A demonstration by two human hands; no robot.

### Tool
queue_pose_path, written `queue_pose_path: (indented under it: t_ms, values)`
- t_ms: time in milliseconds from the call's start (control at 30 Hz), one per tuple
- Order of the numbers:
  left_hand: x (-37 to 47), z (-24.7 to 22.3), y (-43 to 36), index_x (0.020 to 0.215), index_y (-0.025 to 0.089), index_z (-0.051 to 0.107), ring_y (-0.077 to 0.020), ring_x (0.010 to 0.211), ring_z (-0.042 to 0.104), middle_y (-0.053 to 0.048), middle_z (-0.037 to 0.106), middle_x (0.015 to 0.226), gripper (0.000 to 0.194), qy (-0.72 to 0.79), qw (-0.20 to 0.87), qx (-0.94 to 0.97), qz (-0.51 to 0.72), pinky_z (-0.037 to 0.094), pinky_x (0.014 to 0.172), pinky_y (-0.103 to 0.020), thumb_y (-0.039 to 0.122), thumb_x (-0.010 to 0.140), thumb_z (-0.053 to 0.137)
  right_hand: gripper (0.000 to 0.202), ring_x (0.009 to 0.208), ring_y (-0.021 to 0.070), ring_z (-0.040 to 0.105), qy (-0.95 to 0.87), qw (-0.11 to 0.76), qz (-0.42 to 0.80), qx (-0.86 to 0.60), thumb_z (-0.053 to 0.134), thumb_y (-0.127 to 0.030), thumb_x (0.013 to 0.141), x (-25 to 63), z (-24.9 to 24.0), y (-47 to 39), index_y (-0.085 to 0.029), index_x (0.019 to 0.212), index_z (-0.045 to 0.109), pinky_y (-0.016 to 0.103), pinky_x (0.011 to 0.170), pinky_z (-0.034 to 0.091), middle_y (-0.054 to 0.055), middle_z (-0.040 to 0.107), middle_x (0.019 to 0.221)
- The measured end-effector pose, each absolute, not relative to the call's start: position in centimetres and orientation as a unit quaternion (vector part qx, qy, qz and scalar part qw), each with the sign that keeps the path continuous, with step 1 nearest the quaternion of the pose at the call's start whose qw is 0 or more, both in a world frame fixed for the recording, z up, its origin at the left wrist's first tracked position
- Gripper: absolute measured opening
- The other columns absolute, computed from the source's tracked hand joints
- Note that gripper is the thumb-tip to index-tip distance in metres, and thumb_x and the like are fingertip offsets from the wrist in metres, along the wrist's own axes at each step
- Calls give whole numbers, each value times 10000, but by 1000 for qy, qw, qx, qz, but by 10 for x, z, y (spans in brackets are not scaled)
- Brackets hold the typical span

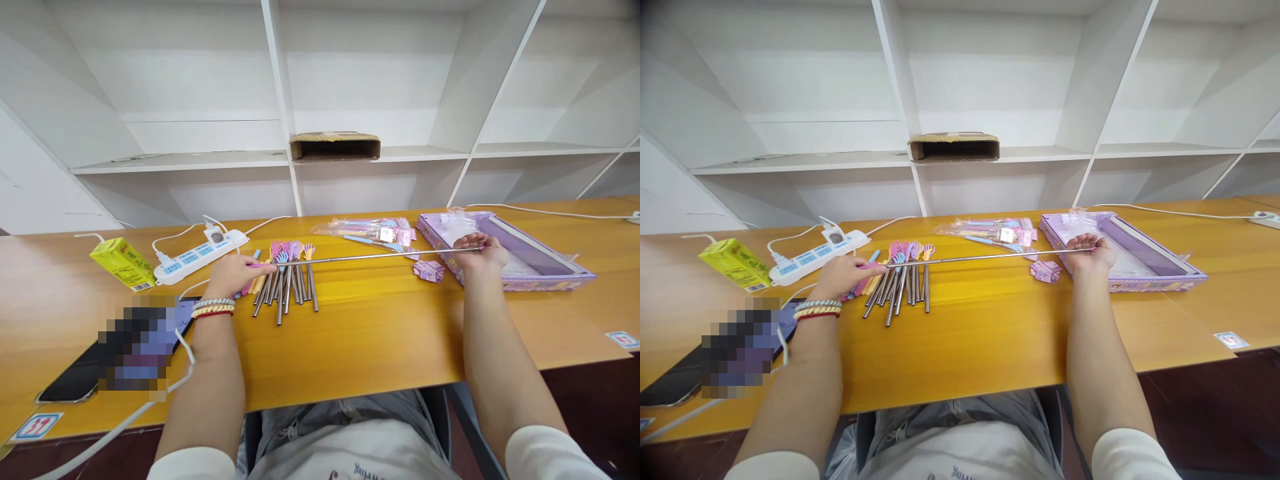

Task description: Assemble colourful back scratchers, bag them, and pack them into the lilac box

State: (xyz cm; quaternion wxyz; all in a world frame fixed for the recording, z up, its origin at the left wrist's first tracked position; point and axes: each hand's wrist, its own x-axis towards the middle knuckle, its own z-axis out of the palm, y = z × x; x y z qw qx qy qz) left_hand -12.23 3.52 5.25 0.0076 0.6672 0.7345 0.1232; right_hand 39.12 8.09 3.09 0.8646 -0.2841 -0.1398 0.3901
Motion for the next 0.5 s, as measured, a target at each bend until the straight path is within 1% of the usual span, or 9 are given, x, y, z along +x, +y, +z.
queue_pose_path:
  t_ms: [100, 133, 200, 267, 333, 400, 433, 500]
  values:
    - [-129, 53, 33, 590, 187, 642, -214, 662, 531, -84, 598, 596, 690, 752, -31, 642, 146, 313, 581, -293, 645, 816, 179, 412, 389, 39, 477, -7, 840, 485, -241, 215, -127, 819, 388, 39, 74, -167, 458, 410, 245, 456, 344, 2, 418, 385]
    - [-129, 53, 33, 582, 181, 639, -224, 677, 537, -95, 601, 603, 713, 755, -53, 636, 151, 314, 587, -299, 634, 826, 146, 399, 388, 35, 472, 15, 844, 486, -226, 224, -148, 825, 388, 41, 72, -168, 469, 403, 237, 452, 340, -5, 415, 383]
    - [-126, 54, 33, 595, 178, 646, -246, 709, 547, -107, 607, 621, 724, 758, -92, 627, 152, 316, 601, -307, 658, 814, 149, 406, 391, 38, 470, 26, 852, 481, -204, 229, -219, 851, 386, 42, 70, -173, 487, 401, 234, 455, 347, -12, 410, 386]
    - [-118, 53, 35, 622, 178, 656, -264, 735, 556, -115, 620, 653, 728, 762, -102, 623, 147, 321, 610, -311, 683, 798, 162, 433, 418, 59, 491, -5, 858, 480, -181, 248, -353, 875, 376, 42, 70, -178, 524, 433, 242, 474, 381, -8, 437, 419]
    - [-102, 51, 38, 642, 173, 658, -272, 755, 564, -127, 632, 693, 740, 762, -83, 627, 140, 325, 614, -313, 674, 807, 139, 416, 473, 86, 531, -70, 852, 492, -164, 343, -472, 851, 354, 40, 72, -179, 587, 476, 251, 509, 433, 0, 498, 489]
    - [-78, 47, 40, 658, 169, 655, -268, 766, 569, -132, 639, 723, 749, 744, -49, 652, 138, 328, 619, -312, 655, 824, 110, 319, 549, 118, 579, -157, 816, 530, -170, 494, -468, 792, 321, 39, 71, -182, 650, 502, 271, 553, 477, 1, 556, 565]
    - [-64, 44, 40, 671, 171, 655, -261, 766, 572, -129, 641, 731, 757, 728, -28, 670, 141, 330, 623, -310, 643, 833, 86, 288, 583, 140, 597, -206, 784, 558, -178, 551, -453, 759, 301, 39, 69, -185, 663, 508, 286, 562, 487, 1, 570, 580]
    - [-33, 38, 36, 739, 180, 654, -233, 733, 573, -103, 635, 712, 727, 673, 1, 723, 156, 335, 625, -298, 667, 826, 121, 243, 652, 172, 622, -281, 708, 621, -186, 625, -407, 705, 260, 35, 62, -187, 679, 526, 306, 589, 493, 6, 596, 611]
